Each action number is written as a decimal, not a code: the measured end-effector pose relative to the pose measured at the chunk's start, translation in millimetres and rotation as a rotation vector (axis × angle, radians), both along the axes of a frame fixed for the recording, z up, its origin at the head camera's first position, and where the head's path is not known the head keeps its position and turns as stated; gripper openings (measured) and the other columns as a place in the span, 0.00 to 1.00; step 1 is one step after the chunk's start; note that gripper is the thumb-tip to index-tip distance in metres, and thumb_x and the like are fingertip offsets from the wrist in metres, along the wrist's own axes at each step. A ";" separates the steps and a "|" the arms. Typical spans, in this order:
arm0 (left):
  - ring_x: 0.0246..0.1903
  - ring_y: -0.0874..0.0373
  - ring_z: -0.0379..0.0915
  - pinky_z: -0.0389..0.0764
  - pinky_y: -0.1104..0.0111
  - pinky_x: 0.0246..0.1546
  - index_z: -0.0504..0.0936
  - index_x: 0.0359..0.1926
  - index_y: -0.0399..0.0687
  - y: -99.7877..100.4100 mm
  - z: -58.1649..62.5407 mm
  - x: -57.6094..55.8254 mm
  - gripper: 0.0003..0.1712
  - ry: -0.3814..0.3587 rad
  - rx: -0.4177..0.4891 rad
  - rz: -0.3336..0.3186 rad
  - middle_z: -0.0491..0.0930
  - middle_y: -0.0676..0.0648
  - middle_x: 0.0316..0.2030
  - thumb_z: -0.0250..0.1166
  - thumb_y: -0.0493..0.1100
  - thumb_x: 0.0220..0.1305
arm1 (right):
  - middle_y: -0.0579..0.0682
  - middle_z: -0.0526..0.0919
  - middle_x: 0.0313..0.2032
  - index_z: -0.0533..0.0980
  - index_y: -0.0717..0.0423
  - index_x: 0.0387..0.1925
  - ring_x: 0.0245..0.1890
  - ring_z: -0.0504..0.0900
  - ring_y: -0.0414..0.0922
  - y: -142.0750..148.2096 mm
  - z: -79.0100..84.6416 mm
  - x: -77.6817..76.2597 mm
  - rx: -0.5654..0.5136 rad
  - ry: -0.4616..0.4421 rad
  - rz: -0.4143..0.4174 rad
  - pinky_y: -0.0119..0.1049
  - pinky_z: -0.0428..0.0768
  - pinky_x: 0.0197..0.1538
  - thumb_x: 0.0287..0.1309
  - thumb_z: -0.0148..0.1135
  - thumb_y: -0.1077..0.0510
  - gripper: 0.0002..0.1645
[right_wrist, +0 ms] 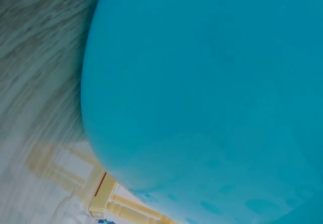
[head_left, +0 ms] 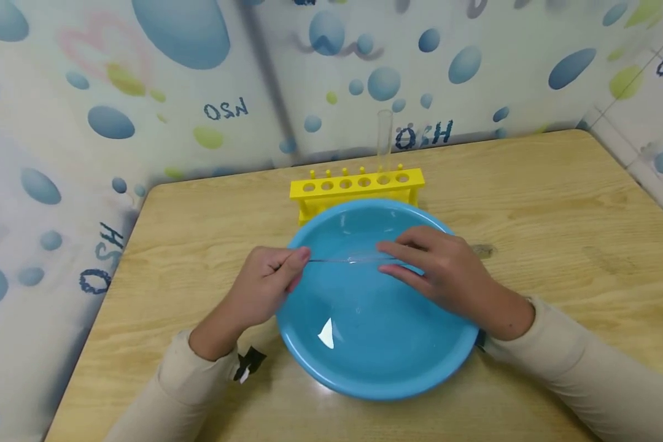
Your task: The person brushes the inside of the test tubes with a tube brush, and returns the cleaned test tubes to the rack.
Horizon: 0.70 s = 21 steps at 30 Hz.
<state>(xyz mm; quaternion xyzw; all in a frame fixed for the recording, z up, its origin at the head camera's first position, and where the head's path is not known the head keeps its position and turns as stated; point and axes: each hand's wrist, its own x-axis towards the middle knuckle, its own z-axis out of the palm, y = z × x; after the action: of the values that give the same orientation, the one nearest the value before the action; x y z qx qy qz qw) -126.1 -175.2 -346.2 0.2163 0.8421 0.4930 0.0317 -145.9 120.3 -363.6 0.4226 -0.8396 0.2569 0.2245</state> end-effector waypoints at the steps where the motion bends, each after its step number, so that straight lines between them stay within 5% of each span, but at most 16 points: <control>1: 0.12 0.60 0.57 0.59 0.71 0.13 0.66 0.12 0.44 -1.1 0.3 0.6 0.31 -0.013 -0.001 0.004 0.61 0.52 0.11 0.52 0.45 0.78 | 0.52 0.83 0.37 0.84 0.55 0.50 0.34 0.82 0.44 0.0 -0.5 0.3 -0.002 0.000 0.000 0.35 0.85 0.33 0.50 0.78 0.52 0.25; 5: 0.12 0.61 0.57 0.62 0.70 0.13 0.65 0.12 0.44 -4.9 2.5 3.2 0.31 -0.034 -0.001 0.006 0.61 0.52 0.10 0.51 0.44 0.78 | 0.52 0.84 0.37 0.84 0.54 0.50 0.34 0.82 0.44 0.3 -1.2 0.7 -0.005 0.000 0.000 0.34 0.84 0.32 0.46 0.80 0.54 0.27; 21: 0.08 0.60 0.56 0.61 0.69 0.09 0.66 0.13 0.42 -32.4 12.4 10.2 0.30 -0.074 0.029 0.028 0.63 0.47 0.12 0.49 0.40 0.79 | 0.50 0.83 0.36 0.85 0.54 0.50 0.33 0.80 0.42 -0.6 -0.6 0.9 0.000 -0.008 0.022 0.32 0.83 0.32 0.55 0.74 0.50 0.22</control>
<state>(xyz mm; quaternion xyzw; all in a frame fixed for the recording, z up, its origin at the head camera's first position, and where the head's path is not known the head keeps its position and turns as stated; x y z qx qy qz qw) -115.9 -207.6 -333.8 0.1866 0.8362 0.5131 0.0526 -145.0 119.6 -364.2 0.4307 -0.8359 0.2609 0.2183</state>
